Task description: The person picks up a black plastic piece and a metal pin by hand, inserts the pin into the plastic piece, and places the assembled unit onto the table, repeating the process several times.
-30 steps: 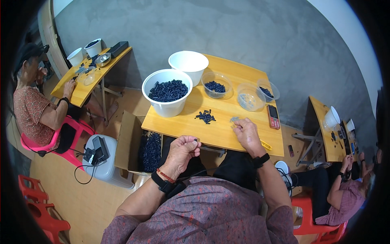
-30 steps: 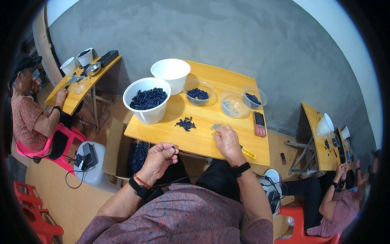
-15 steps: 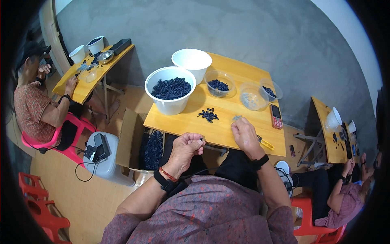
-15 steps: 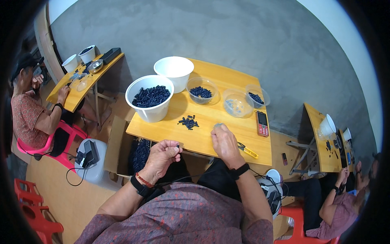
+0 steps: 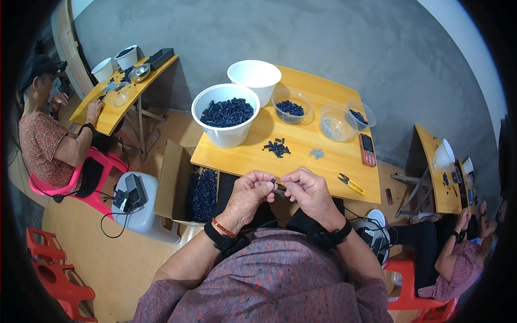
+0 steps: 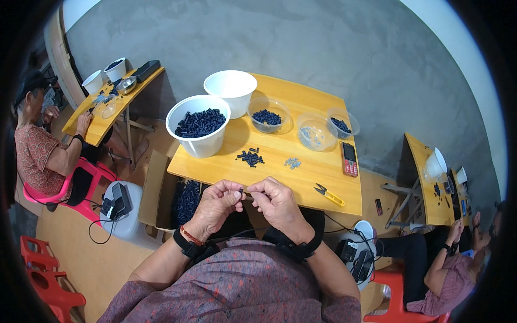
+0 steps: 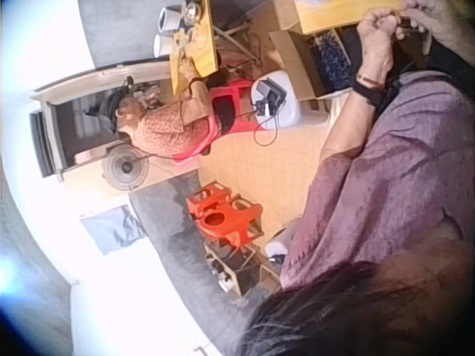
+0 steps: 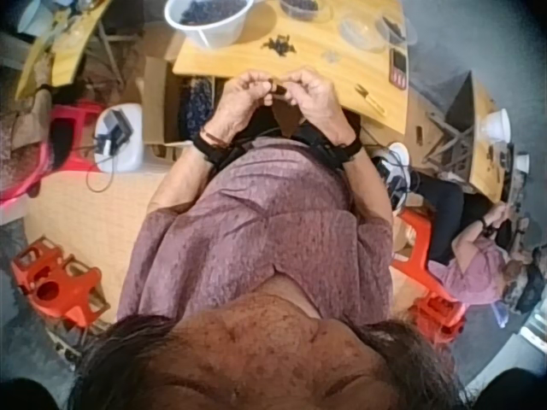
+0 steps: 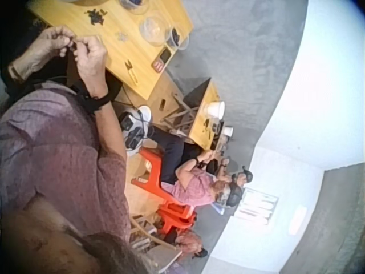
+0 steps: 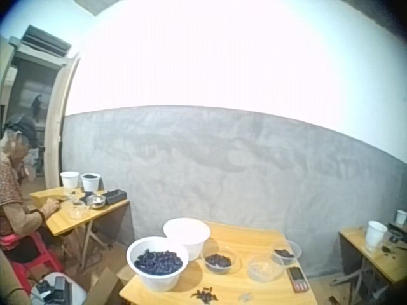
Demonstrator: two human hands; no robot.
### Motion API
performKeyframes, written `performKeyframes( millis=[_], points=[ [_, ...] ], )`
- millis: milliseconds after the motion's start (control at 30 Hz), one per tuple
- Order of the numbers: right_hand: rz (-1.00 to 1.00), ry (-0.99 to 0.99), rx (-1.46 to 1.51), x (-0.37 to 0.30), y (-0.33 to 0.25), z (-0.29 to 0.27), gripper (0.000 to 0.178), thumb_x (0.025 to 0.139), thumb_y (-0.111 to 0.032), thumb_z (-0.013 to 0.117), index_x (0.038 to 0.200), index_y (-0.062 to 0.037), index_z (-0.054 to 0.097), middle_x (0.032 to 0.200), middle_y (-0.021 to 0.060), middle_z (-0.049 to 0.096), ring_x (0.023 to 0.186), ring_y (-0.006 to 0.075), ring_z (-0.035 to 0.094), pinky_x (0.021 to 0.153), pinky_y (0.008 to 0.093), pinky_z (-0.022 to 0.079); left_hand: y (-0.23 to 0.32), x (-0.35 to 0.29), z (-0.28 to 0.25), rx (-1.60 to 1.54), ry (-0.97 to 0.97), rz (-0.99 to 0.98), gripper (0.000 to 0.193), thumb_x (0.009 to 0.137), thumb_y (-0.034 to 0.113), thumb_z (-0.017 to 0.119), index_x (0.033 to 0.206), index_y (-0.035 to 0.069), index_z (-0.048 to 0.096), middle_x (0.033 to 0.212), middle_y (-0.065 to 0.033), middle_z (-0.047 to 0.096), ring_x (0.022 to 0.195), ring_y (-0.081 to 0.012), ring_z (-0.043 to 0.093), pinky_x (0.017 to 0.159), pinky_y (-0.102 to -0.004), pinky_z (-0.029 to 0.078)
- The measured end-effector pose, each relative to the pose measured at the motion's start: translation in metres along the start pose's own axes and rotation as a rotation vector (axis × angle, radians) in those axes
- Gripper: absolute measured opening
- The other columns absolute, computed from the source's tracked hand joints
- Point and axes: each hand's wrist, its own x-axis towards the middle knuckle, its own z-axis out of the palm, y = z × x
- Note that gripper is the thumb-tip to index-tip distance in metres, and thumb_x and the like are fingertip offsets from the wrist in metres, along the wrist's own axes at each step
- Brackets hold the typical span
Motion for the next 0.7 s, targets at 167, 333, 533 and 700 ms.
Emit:
performKeyframes(
  millis=[167,333,533,700],
  points=[
    [0.097,0.029,0.183,0.002,-0.003,0.004,0.010,0.093,-0.001,0.060,0.103,0.0021,0.061,0.086,0.0059,0.065,0.071,0.0087,0.063,0.058,0.0210,0.051,-0.001,-0.001,-0.001,0.001,-0.007,-0.012,0.012,0.091,0.003,0.064,0.103,0.000,0.063,0.092,-0.0098,0.068,0.075,-0.0146,0.063,0.068,-0.0270,0.054],
    [0.070,0.014,0.252,0.005,0.002,0.004,0.008,0.092,-0.001,0.062,0.099,0.0023,0.062,0.088,0.0066,0.066,0.073,0.0089,0.064,0.056,0.0197,0.050,-0.001,-0.001,0.001,0.041,-0.002,0.003,0.011,0.091,0.003,0.064,0.102,0.000,0.063,0.092,-0.0099,0.068,0.074,-0.0144,0.063,0.068,-0.0265,0.054],
    [0.082,0.043,0.308,0.005,0.010,0.004,0.009,0.091,-0.001,0.062,0.099,0.0018,0.066,0.097,0.0057,0.064,0.077,0.0089,0.064,0.059,0.0193,0.049,0.001,-0.003,0.004,0.040,-0.044,0.001,0.013,0.090,0.003,0.066,0.102,0.000,0.063,0.093,-0.0096,0.068,0.074,-0.0143,0.063,0.068,-0.0262,0.054],
    [0.109,0.043,0.335,0.004,0.012,0.005,0.009,0.091,-0.002,0.064,0.099,0.0013,0.066,0.092,0.0057,0.066,0.076,0.0088,0.063,0.060,0.0196,0.049,0.001,-0.003,0.008,0.034,-0.041,0.046,0.011,0.090,0.002,0.065,0.099,0.000,0.060,0.087,-0.0086,0.068,0.067,-0.0111,0.059,0.062,-0.0230,0.050]
  ],
)
